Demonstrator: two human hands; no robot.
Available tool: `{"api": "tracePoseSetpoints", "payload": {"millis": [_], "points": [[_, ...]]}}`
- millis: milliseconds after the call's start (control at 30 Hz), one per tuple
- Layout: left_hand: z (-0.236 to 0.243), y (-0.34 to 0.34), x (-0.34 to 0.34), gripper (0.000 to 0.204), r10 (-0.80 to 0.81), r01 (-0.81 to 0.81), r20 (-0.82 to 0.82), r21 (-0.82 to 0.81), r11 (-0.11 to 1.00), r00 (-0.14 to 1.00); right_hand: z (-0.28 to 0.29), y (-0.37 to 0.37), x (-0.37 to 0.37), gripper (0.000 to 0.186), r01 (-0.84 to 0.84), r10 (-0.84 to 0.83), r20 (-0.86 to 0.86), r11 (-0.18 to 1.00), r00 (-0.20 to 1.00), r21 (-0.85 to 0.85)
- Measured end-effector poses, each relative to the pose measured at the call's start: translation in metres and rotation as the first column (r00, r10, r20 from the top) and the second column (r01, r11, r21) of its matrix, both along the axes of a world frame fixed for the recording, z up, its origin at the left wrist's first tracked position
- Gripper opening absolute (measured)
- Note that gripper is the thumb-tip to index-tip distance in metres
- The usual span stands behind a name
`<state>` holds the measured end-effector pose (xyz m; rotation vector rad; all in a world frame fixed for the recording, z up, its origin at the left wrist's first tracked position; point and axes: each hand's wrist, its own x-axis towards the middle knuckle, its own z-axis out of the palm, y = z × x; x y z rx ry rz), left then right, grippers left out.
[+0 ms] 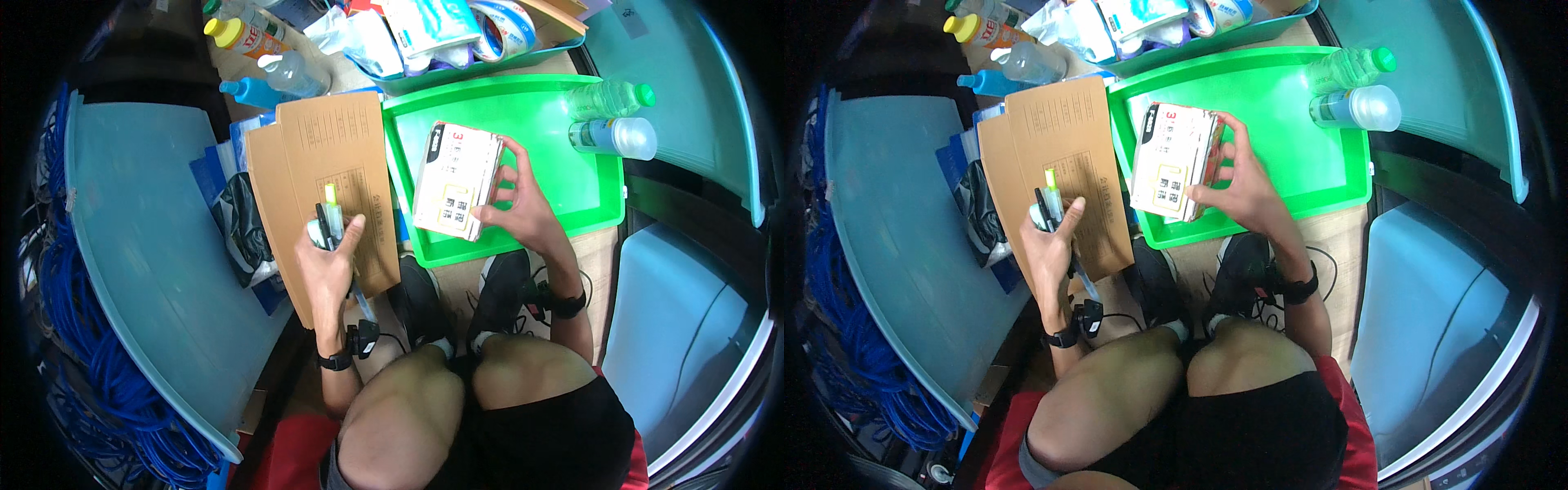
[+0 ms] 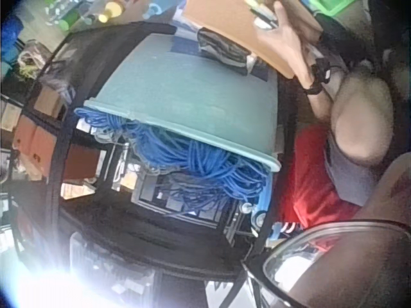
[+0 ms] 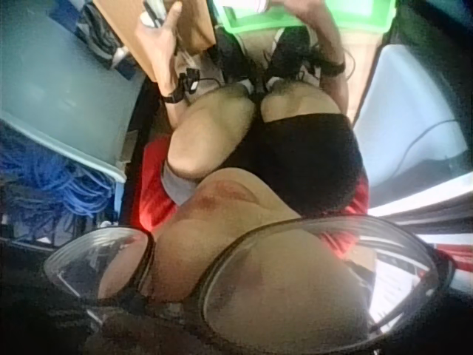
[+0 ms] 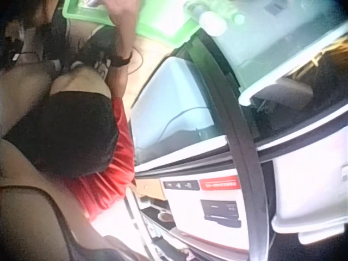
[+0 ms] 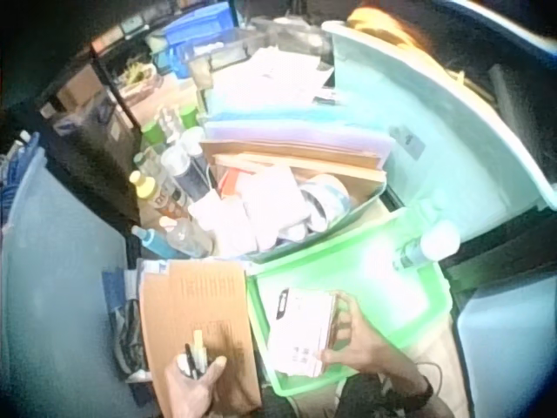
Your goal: The person moves various stationery items and containers including folders, a green tray, a cardboard sheet, and plastic bottles, one at a time, within a storage area.
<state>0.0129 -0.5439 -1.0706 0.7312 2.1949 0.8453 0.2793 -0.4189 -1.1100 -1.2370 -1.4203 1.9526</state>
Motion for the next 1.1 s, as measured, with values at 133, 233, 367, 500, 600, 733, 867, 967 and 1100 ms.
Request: {"api": "tracePoseSetpoints", "payload": {"millis": [133, 233, 367, 500, 600, 733, 867, 967, 1100], "points": [[-0.003, 0.020, 0.033, 0.022, 0.067, -0.052, 0.423, -0.047, 0.998, 0.904, 0.007, -0.001, -0.006, 0.111, 0.019, -0.024, -0.047, 0.995, 0.999, -0.103], [-0.029, 0.024, 0.021, 0.028, 0.126, -0.122, 0.371, -0.036, 0.992, 0.920, 0.011, -0.003, -0.014, 0.107, -0.046, 0.051, 0.058, 0.996, 0.997, -0.082], [-0.029, 0.039, 0.015, 0.031, 0.135, -0.145, 0.400, -0.007, 0.989, 0.907, 0.017, 0.000, 0.004, 0.106, -0.011, 0.012, 0.083, 1.000, 0.996, -0.017], [-0.033, 0.055, 0.005, 0.030, 0.143, -0.159, 0.337, 0.021, 0.987, 0.931, 0.008, -0.001, 0.003, 0.106, 0.008, -0.007, 0.053, 1.000, 0.999, -0.010], [-0.039, 0.061, 0.003, 0.025, 0.104, -0.110, 0.248, 0.008, 0.994, 0.963, 0.007, -0.001, 0.006, 0.107, 0.007, -0.007, 0.075, 1.000, 0.997, -0.005], [-0.062, 0.068, 0.009, 0.024, 0.096, -0.105, 0.203, 0.032, 0.994, 0.974, 0.013, -0.005, 0.004, 0.107, 0.029, -0.029, 0.006, 1.000, 1.000, -0.007], [-0.070, 0.074, 0.015, 0.029, -0.005, -0.011, 0.221, 0.073, 0.997, 0.975, 0.015, -0.006, 0.002, 0.106, 0.000, 0.000, 0.035, 1.000, 0.999, 0.005], [-0.060, 0.062, 0.016, 0.031, -0.013, -0.007, 0.206, 0.097, 0.995, 0.978, 0.021, -0.003, 0.006, 0.107, -0.002, 0.000, 0.053, 0.999, 0.999, 0.037], [0.001, 0.051, 0.030, 0.030, -0.095, 0.090, 0.410, 0.031, 0.995, 0.907, 0.022, 0.002, 0.013, 0.108, 0.015, -0.013, -0.034, 0.998, 0.999, 0.057]]}}
